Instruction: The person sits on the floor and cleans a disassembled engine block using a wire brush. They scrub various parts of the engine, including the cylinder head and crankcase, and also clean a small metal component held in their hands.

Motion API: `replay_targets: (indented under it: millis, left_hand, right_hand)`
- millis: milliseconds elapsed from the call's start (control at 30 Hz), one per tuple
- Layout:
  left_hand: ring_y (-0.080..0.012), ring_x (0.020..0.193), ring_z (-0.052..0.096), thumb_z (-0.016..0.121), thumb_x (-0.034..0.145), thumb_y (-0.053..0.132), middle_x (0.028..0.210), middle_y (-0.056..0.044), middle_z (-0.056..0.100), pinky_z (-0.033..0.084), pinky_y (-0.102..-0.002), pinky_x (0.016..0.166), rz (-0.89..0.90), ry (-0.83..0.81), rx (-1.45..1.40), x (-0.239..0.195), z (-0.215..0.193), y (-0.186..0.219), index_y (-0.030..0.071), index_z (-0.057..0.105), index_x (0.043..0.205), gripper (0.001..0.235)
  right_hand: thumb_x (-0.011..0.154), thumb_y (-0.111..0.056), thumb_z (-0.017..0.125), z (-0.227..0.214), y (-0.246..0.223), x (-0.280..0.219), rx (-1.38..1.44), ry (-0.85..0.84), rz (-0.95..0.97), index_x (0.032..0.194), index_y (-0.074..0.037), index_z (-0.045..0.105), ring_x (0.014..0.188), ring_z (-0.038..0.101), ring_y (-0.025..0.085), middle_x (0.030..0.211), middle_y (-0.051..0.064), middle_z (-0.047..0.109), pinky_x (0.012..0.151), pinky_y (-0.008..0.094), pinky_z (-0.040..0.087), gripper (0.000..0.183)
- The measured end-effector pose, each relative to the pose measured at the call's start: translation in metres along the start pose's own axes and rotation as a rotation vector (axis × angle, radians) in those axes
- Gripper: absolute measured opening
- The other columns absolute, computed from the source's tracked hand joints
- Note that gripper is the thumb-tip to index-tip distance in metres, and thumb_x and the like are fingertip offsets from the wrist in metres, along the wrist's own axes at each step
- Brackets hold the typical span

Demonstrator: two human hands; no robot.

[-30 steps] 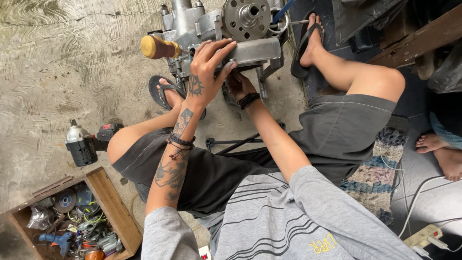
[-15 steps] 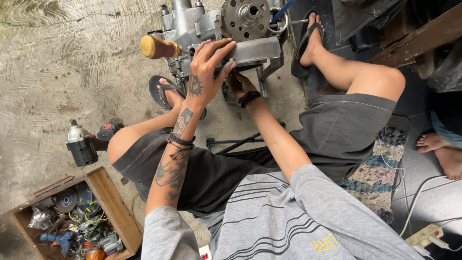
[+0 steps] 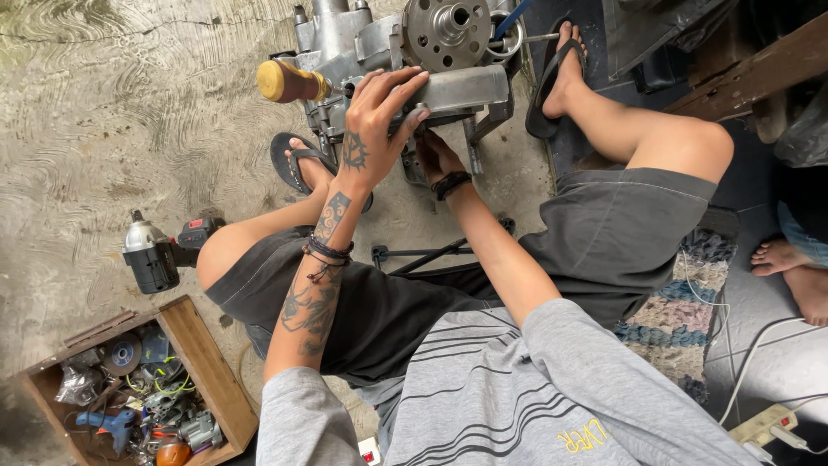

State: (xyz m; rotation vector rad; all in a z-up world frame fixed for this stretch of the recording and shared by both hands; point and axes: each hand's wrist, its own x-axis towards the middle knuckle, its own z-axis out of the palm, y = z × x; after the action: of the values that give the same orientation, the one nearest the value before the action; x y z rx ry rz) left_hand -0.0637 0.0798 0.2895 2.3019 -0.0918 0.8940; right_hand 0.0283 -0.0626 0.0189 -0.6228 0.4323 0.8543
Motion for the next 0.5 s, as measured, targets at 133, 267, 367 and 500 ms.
replay_targets:
  millis: [133,267,367,500]
  left_hand:
    - [-0.0317,0.121,0.067,0.061,0.111,0.025,0.134,-0.013,0.066,0.047,-0.053,0.114,-0.008,-0.007,0.000,-0.001,0.001,0.000,0.008,0.061,0.139,0.032]
    - [-0.0286,0.115,0.070,0.067,0.107,0.017,0.129,-0.012,0.068,0.051,-0.048,0.103,0.059,0.148,0.084,0.000,-0.003,0.015,0.009,0.065,0.132,0.026]
    - [-0.0265,0.096,0.073,0.073,0.100,0.010,0.115,-0.009,0.072,0.057,-0.041,0.086,0.121,0.295,0.079,0.001,-0.009,0.029,0.010,0.073,0.120,0.020]
    - [-0.0251,0.082,0.074,0.070,0.096,0.005,0.103,-0.006,0.074,0.062,-0.036,0.070,0.115,0.334,-0.051,0.006,-0.019,0.053,0.011,0.080,0.114,0.020]
  right_hand:
    - [0.092,-0.010,0.075,0.017,-0.007,-0.039,-0.217,0.101,-0.019,0.111,-0.004,0.065,0.100,0.070,0.022,0.104,0.011,0.070,0.088,0.032,0.061,0.022]
    - [0.089,-0.006,0.077,0.036,-0.027,-0.092,-0.428,0.085,-0.102,0.119,-0.001,0.066,0.096,0.074,0.027,0.106,0.019,0.075,0.088,0.034,0.064,0.033]
    - [0.088,-0.007,0.081,0.038,-0.045,-0.124,-0.564,-0.108,-0.250,0.117,-0.001,0.064,0.093,0.074,0.027,0.104,0.017,0.072,0.086,0.040,0.065,0.034]
    - [0.090,0.004,0.075,0.066,-0.073,-0.179,-0.534,-0.333,-0.401,0.115,0.008,0.060,0.088,0.077,0.028,0.106,0.028,0.071,0.079,0.038,0.068,0.030]
